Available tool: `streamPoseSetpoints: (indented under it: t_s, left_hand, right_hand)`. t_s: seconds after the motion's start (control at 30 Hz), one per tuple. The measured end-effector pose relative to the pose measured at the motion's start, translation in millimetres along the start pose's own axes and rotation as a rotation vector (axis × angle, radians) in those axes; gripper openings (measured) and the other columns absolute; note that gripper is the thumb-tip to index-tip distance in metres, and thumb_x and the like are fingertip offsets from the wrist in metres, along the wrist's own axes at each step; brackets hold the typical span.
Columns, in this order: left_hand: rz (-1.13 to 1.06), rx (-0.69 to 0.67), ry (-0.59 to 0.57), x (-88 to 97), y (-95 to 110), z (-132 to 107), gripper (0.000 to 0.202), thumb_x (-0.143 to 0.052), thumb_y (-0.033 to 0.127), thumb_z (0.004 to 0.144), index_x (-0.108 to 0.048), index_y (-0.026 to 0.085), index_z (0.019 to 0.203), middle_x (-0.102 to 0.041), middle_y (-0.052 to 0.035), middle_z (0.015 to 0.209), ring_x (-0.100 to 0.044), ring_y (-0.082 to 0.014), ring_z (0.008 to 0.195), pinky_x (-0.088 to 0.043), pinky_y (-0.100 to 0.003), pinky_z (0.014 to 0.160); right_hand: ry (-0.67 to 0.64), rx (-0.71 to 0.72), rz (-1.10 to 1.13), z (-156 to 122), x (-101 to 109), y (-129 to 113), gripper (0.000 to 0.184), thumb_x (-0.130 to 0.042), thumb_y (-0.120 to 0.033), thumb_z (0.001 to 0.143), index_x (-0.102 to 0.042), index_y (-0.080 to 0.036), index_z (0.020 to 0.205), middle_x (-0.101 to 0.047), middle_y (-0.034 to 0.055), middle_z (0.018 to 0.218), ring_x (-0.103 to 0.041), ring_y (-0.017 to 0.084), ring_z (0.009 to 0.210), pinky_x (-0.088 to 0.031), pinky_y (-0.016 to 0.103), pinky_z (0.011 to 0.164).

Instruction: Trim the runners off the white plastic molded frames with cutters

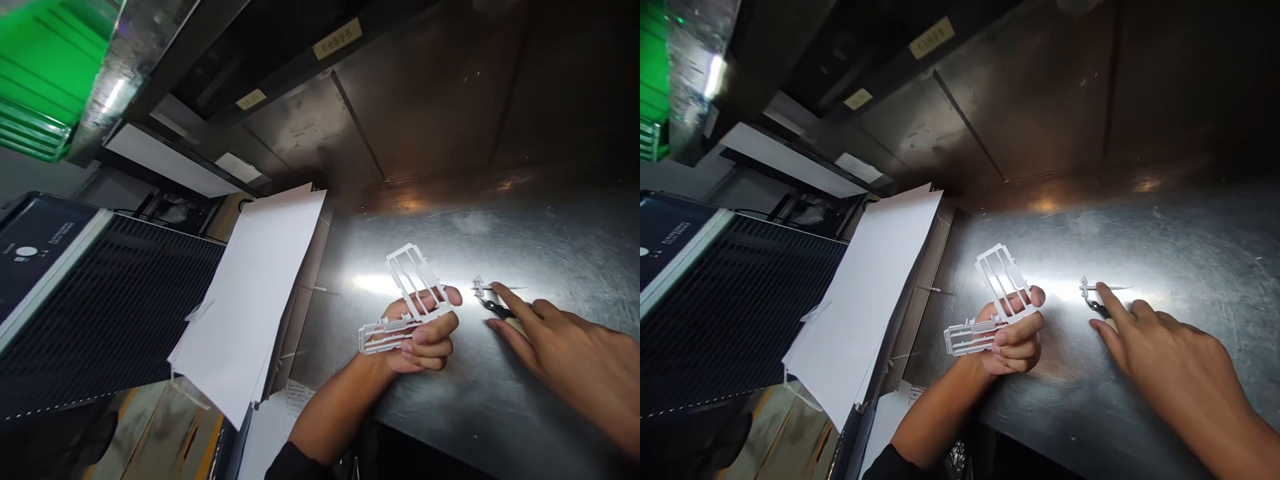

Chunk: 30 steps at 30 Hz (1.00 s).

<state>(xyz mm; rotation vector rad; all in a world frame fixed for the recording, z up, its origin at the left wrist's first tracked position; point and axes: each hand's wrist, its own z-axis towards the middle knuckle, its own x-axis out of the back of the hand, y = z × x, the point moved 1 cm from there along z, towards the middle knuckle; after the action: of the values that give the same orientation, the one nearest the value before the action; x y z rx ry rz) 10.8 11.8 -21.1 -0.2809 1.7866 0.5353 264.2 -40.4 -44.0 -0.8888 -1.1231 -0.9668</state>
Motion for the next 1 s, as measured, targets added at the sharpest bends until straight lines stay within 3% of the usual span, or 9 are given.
streamPoseSetpoints:
  t_s: [0.13, 0.27, 0.43, 0.67, 1.0]
  left_hand:
    - [0.012, -0.002, 0.004, -0.6, 0, 0, 0.017, -0.077, 0.037, 0.103, -0.078, 0.023, 0.112, -0.042, 0.0050, 0.057, -0.013, -0.0086, 0.037, -0.011, -0.016, 0.031]
    - [0.030, -0.015, 0.021, -1.9, 0, -1, 0.016, -0.074, 0.037, 0.106, -0.076, 0.023, 0.113, -0.043, 0.0047, 0.060, -0.014, -0.0083, 0.038, -0.011, -0.016, 0.032]
    - [0.026, -0.018, -0.018, -5.1, -1, 1, 0.017, -0.078, 0.034, 0.102, -0.079, 0.021, 0.111, -0.042, 0.0047, 0.058, -0.016, -0.0080, 0.038, -0.010, -0.015, 0.032]
    - [-0.010, -0.024, -0.112, -9.6, -1, 3, 0.026, -0.082, 0.034, 0.100, -0.086, 0.018, 0.121, -0.047, 0.0034, 0.058, -0.021, -0.0075, 0.036, -0.011, -0.016, 0.029]
    - [0.013, -0.026, -0.149, -10.5, 1, 4, 0.022, -0.078, 0.032, 0.103, -0.087, 0.020, 0.120, -0.052, 0.0016, 0.058, -0.025, -0.0086, 0.036, -0.016, -0.015, 0.028]
  right_hand:
    - [-0.051, -0.007, 0.069, 2, 4, -1, 0.056, -0.026, -0.055, 0.126, -0.047, -0.021, 0.165, -0.074, 0.0153, 0.098, -0.069, 0.036, 0.056, -0.008, 0.028, 0.060]
    - [-0.002, -0.029, 0.083, 2, 8, 0, 0.053, -0.027, -0.056, 0.125, -0.049, -0.022, 0.160, -0.075, 0.0142, 0.105, -0.066, 0.035, 0.058, -0.013, 0.028, 0.058]
    - [-0.010, -0.001, 0.090, 3, 13, 4, 0.036, -0.039, -0.029, 0.119, -0.053, -0.017, 0.150, -0.072, 0.0146, 0.105, -0.068, 0.036, 0.066, -0.028, 0.035, 0.052]
    - [-0.028, -0.019, 0.173, 10, 12, 13, 0.014, -0.044, -0.028, 0.112, -0.057, -0.023, 0.114, -0.066, 0.0123, 0.090, -0.063, 0.033, 0.058, -0.021, 0.029, 0.052]
    - [-0.063, -0.023, 0.152, 10, 8, 14, 0.015, -0.042, -0.029, 0.115, -0.055, -0.023, 0.115, -0.068, 0.0107, 0.093, -0.066, 0.034, 0.061, -0.022, 0.030, 0.052]
